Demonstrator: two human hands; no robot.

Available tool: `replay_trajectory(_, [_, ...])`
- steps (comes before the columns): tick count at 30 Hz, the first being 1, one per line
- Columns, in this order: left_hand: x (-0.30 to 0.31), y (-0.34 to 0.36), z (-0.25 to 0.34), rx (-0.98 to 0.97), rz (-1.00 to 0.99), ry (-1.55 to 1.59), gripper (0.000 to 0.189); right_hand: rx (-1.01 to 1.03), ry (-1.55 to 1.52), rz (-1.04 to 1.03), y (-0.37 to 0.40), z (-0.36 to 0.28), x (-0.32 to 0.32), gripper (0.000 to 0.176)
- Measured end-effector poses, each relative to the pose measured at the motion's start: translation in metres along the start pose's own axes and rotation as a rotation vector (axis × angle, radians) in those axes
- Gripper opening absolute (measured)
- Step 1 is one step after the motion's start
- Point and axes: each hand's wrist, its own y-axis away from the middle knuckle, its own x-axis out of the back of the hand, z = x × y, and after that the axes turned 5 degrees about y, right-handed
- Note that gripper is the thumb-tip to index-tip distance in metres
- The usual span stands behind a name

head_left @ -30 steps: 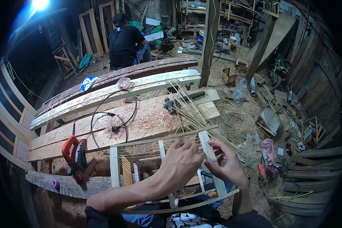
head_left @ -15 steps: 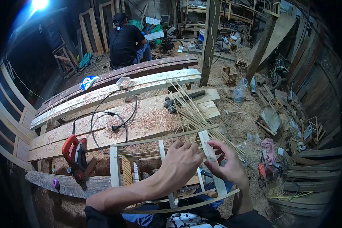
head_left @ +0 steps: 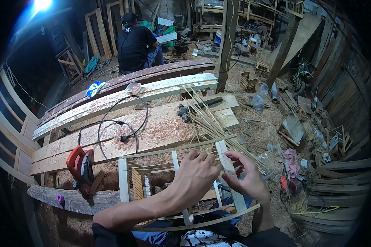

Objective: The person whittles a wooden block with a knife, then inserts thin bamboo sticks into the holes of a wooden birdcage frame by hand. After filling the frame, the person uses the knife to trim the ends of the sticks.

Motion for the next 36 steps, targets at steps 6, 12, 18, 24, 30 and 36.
replay_trajectory(6, [0.0, 0.001, -0.001, 0.008, -0.01, 0.051, 0.016, 0.003, 0.007, 0.008, 0.0, -0.001, -0.001, 0.065])
replay_trajectory(12, [0.0, 0.002, -0.001, -0.009, 0.001, 0.046, 0.017, 0.0, 0.01, 0.008, 0.001, -0.002, -0.001, 0.065])
replay_trajectory(18, [-0.005, -0.001, -0.01, 0.058, -0.043, 0.181, 0.018, 0.024, 0.042, 0.013, 0.002, -0.001, -0.001, 0.063])
replay_trajectory(24, [0.0, -0.001, -0.014, 0.06, -0.128, 0.156, 0.018, 0.024, 0.052, -0.009, 0.002, -0.007, -0.001, 0.061])
replay_trajectory(30, [-0.012, 0.002, -0.02, 0.004, 0.042, 0.376, 0.014, 0.048, 0.046, -0.012, 0.001, -0.004, -0.002, 0.065])
replay_trajectory(36, [-0.006, 0.002, -0.02, 0.055, 0.006, 0.39, 0.015, 0.035, 0.031, -0.021, 0.0, -0.003, -0.001, 0.069])
